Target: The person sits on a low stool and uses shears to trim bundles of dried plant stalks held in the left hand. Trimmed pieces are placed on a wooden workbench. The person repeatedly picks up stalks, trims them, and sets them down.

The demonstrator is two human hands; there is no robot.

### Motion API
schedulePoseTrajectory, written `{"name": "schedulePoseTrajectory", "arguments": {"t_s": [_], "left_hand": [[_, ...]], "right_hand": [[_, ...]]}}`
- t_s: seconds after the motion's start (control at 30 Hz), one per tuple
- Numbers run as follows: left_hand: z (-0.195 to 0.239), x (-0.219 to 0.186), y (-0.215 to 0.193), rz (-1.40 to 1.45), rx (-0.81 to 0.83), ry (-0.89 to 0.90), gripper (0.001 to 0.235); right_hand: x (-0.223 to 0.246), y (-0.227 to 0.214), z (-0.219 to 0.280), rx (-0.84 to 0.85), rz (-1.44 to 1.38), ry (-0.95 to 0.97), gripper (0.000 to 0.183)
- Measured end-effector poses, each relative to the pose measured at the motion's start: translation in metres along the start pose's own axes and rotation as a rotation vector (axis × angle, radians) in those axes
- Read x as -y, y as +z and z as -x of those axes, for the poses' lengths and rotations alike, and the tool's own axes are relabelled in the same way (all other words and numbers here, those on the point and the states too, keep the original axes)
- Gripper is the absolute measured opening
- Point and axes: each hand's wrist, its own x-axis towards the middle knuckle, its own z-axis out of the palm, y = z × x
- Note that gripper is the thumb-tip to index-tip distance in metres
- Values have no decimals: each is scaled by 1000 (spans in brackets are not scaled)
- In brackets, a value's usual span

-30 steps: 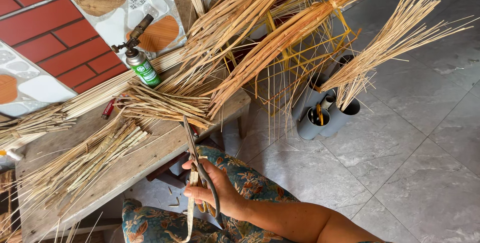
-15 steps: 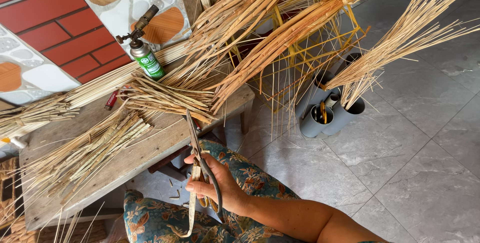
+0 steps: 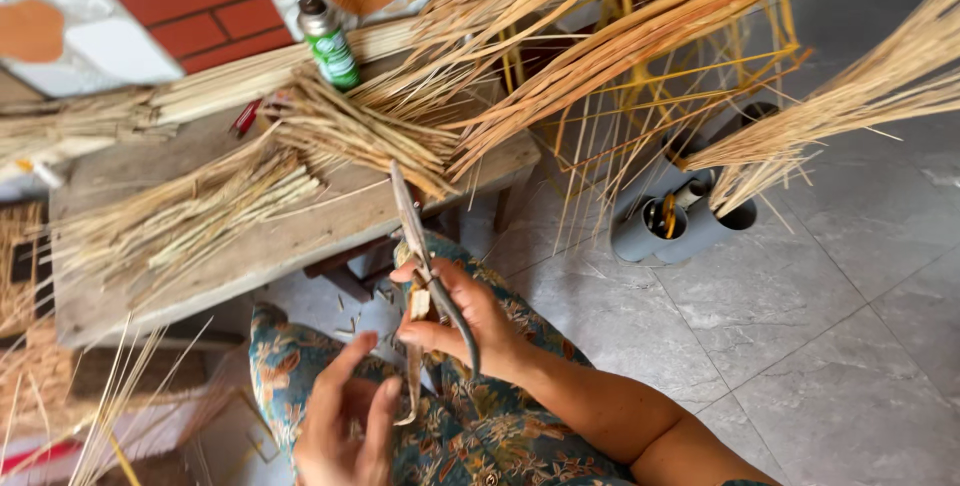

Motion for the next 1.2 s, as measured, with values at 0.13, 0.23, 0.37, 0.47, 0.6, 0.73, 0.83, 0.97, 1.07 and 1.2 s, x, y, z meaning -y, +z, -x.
{"name": "schedulePoseTrajectory", "arguments": {"t_s": [0.13,0.23,0.37,0.47,0.6,0.73,0.83,0.97,1.07,1.2], "left_hand": [[-7,-3,15,291,138,15,47],[-9,-2,21,263,171,13,27],[-13,8,17,256,182,21,10],[-18,20,15,524,68,-106,13],[-30,22,12,715,-59,-31,13],[-35,18,20,818,-118,21,12],[-32,20,27,885,-113,-20,10],[-29,20,34,924,-72,22,10],[-27,18,36,954,-47,0,11],[-24,18,34,890,-56,-15,10]], "right_hand": [[10,-2,2,64,-12,18,53],[13,1,2,82,-14,75,53],[7,-2,-3,-29,342,-77,46],[0,-5,-2,-114,143,85,49],[0,-1,7,63,234,60,60],[-8,12,16,115,245,205,73],[-11,14,15,150,461,149,75],[-10,17,16,170,510,82,75],[-8,18,16,162,526,78,74],[-9,19,19,145,554,37,72]]}}
